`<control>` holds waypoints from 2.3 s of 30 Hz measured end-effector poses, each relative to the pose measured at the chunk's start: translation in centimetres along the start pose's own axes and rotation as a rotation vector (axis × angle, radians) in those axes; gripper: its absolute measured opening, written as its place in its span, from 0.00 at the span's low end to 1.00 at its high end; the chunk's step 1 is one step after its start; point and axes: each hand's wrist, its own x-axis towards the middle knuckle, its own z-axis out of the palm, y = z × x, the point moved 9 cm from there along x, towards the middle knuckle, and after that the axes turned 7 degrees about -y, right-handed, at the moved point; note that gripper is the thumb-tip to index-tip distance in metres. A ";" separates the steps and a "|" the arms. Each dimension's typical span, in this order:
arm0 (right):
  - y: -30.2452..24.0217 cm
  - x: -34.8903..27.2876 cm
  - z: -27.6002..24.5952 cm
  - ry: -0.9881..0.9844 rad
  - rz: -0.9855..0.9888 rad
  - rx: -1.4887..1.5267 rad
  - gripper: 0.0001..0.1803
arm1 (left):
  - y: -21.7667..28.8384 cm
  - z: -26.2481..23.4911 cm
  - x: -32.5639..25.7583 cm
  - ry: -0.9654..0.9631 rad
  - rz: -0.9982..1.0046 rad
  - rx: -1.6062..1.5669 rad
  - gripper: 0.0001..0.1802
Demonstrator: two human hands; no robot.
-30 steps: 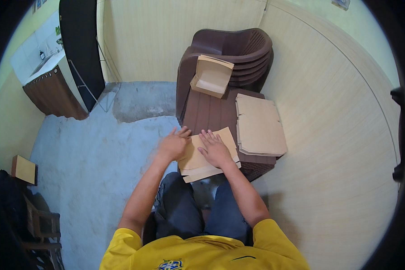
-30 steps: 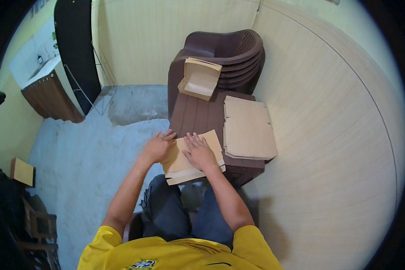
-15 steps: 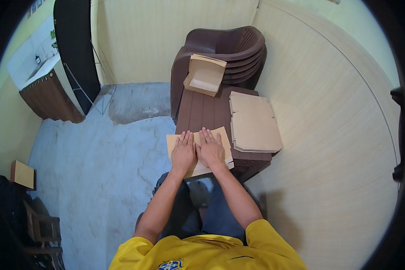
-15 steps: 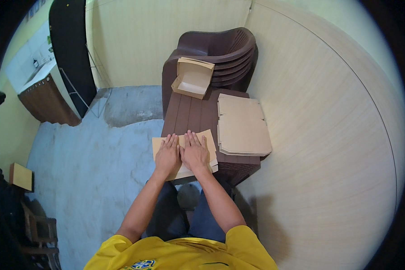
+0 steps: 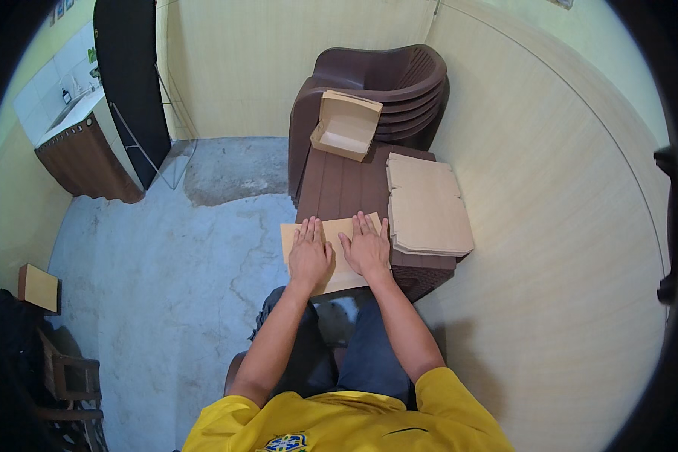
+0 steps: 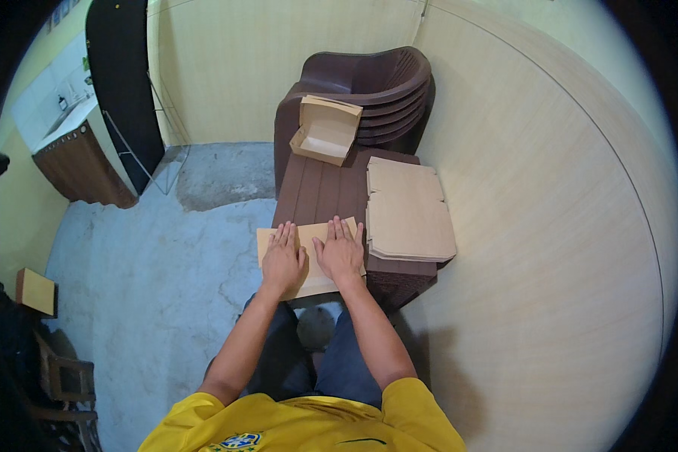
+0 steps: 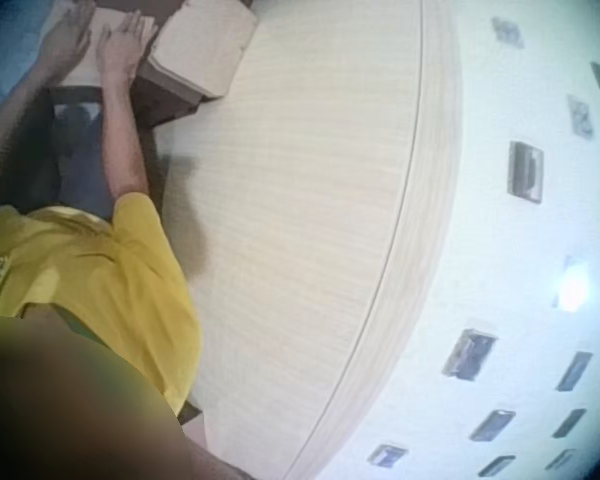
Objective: The person folds flat cardboard pieces into small boxes by hand, tucking flaps and securing edges. Completed boxes are stacked on a nearby chair.
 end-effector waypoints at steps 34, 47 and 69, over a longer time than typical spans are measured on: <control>7.9 0.1 -8.1 0.293 0.014 1.030 0.24 | -12.2 -7.7 -7.1 0.547 -0.342 -1.248 0.35; -0.5 -9.4 5.8 0.294 0.364 1.940 0.29 | -1.9 2.2 -11.4 0.309 -0.513 -1.304 0.34; 6.1 -13.3 2.8 0.838 0.353 1.434 0.12 | -0.3 -3.4 -11.9 0.671 -0.363 -0.824 0.15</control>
